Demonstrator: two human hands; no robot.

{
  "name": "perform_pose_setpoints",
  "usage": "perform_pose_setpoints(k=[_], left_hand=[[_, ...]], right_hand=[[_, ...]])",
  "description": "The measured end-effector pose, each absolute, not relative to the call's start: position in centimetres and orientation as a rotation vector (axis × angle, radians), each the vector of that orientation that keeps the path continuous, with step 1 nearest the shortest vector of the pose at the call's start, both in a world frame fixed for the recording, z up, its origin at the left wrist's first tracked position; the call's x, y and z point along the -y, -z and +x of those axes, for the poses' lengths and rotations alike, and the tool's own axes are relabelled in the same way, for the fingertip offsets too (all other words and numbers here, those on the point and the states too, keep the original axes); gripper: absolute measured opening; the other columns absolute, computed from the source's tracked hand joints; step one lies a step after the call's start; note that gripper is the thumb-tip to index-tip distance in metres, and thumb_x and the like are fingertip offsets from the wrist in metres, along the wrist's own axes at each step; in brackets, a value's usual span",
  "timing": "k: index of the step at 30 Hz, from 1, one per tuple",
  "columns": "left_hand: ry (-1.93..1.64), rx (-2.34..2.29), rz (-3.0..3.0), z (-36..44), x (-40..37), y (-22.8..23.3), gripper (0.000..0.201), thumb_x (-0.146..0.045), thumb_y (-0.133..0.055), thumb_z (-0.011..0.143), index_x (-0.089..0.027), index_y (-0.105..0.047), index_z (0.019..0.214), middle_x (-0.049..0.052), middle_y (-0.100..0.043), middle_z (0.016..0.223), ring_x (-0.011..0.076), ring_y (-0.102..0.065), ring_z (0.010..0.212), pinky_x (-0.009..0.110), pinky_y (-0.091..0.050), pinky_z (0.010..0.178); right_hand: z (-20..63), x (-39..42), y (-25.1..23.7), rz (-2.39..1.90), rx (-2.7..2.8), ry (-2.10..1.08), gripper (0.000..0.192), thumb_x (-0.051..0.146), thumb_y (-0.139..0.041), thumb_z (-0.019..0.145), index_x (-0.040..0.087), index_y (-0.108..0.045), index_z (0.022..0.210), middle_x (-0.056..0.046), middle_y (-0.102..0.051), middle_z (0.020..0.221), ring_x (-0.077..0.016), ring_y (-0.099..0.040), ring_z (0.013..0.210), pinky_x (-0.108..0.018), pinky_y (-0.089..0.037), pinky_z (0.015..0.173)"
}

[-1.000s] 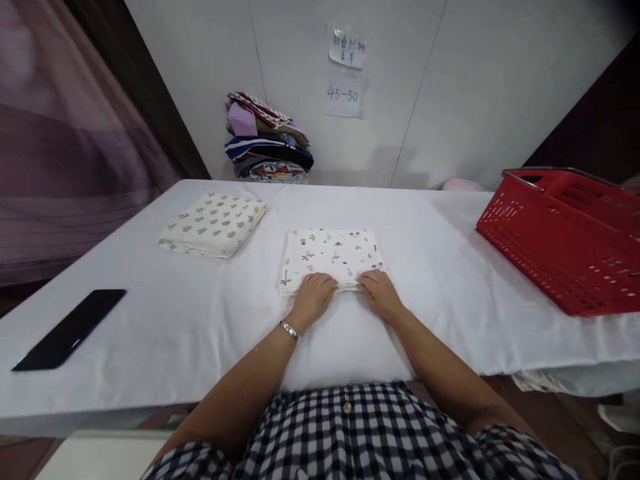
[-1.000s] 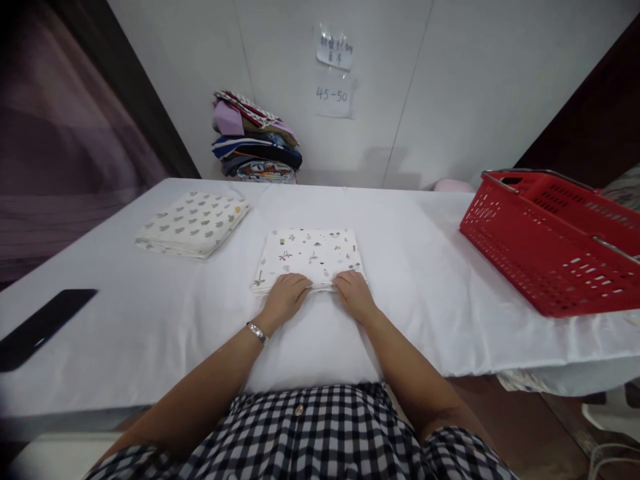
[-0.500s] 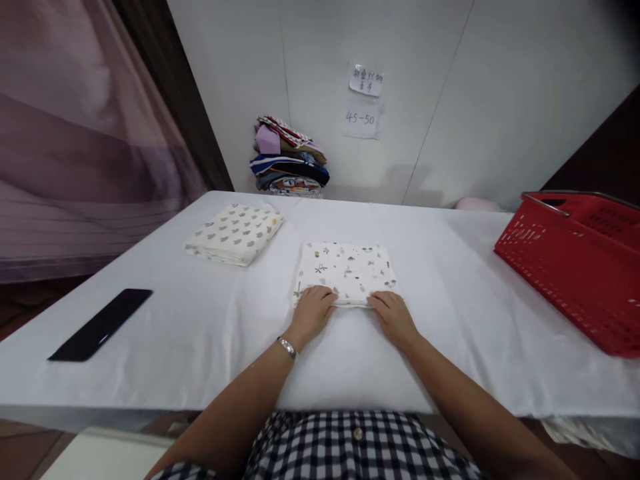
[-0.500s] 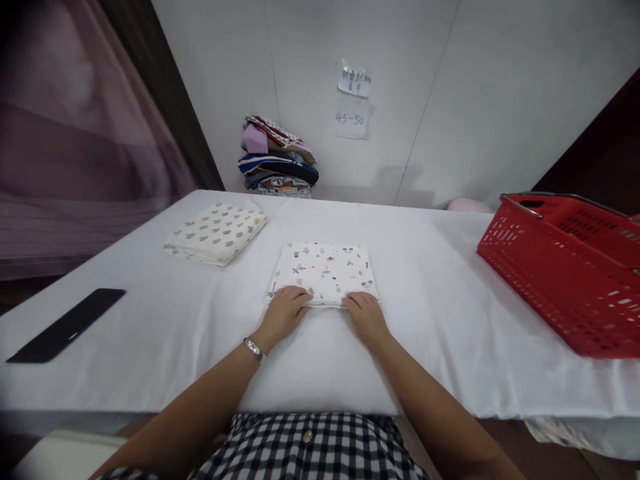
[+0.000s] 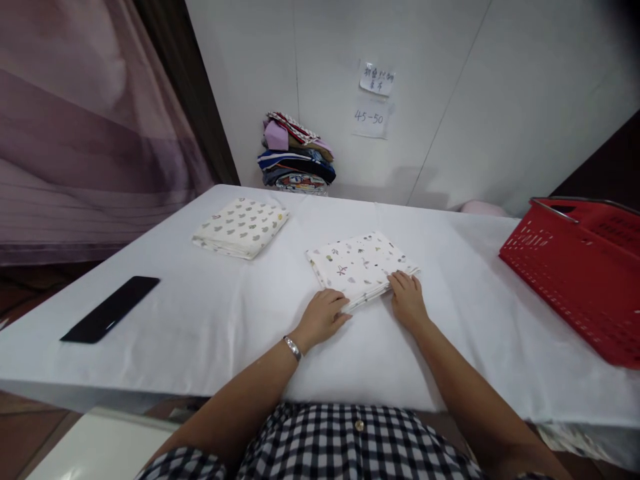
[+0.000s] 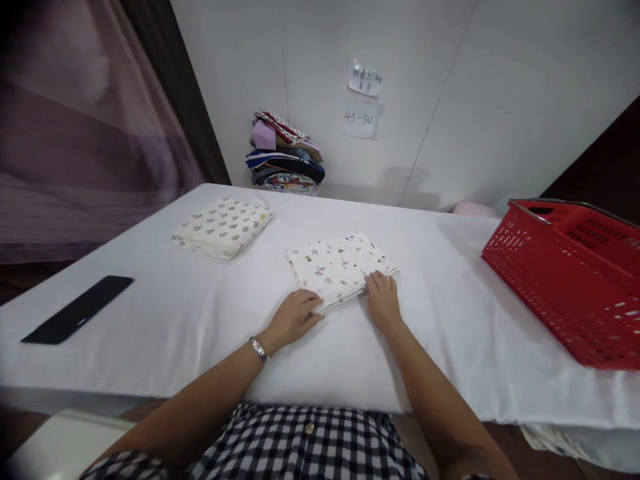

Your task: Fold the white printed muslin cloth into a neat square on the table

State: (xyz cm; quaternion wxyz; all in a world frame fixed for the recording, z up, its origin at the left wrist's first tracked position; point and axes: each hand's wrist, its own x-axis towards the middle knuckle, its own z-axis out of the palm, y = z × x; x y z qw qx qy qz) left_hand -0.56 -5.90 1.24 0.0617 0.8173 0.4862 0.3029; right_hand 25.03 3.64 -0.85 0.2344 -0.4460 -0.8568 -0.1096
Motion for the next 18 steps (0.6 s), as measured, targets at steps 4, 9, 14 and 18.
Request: perform_pose_setpoints(k=[4,9,14,18], left_hand=[[-1.008,-1.500,2.390,-0.9,6.3,-1.2,0.029,-0.033,-0.061,0.079,-0.021,-0.059,0.105,0.008,-0.060,0.106,0.0211,-0.052,0.098,0.038,-0.045,0.083],[-1.054,-1.537,2.256,-1.4,6.6,-1.0,0.034,-0.034,-0.064,0.076,-0.023,-0.059,0.108,0.006,-0.057,0.108,0.0203,-0.052,0.101,0.037,-0.046,0.087],[-1.060,-1.490,2.126,-1.5,6.7,-0.4,0.028,-0.028,-0.060,0.078,-0.023,-0.060,0.105,0.004,-0.056,0.108,0.0171,-0.054,0.101,0.031,-0.048,0.086],[-1.098,-1.482,2.049,-1.3,6.7,-0.4,0.022,-0.026,-0.057,0.080,-0.024,-0.060,0.101,0.003,-0.056,0.106,0.0160,-0.055,0.099,0.028,-0.050,0.080]], right_hand=[[23.7,-1.2,0.6,-1.108,2.363,0.189,0.048,0.004,-0.041,0.076,0.016,-0.051,0.122,-0.011,-0.055,0.125,-0.0259,-0.042,0.122,-0.051,-0.020,0.106],[21.9,0.2,-0.1,-0.845,2.406,0.046,0.044,0.007,-0.042,0.080,0.017,-0.052,0.121,-0.010,-0.059,0.120,-0.0232,-0.045,0.121,-0.050,-0.021,0.107],[20.0,0.7,-0.4,-0.695,2.402,-0.052,0.034,0.015,-0.044,0.087,0.018,-0.055,0.118,-0.009,-0.063,0.114,-0.0218,-0.051,0.113,-0.049,-0.025,0.106],[19.0,0.7,-0.8,-0.668,2.380,-0.092,0.028,0.016,-0.043,0.091,0.020,-0.057,0.114,-0.008,-0.065,0.108,-0.0189,-0.054,0.106,-0.045,-0.029,0.103]])
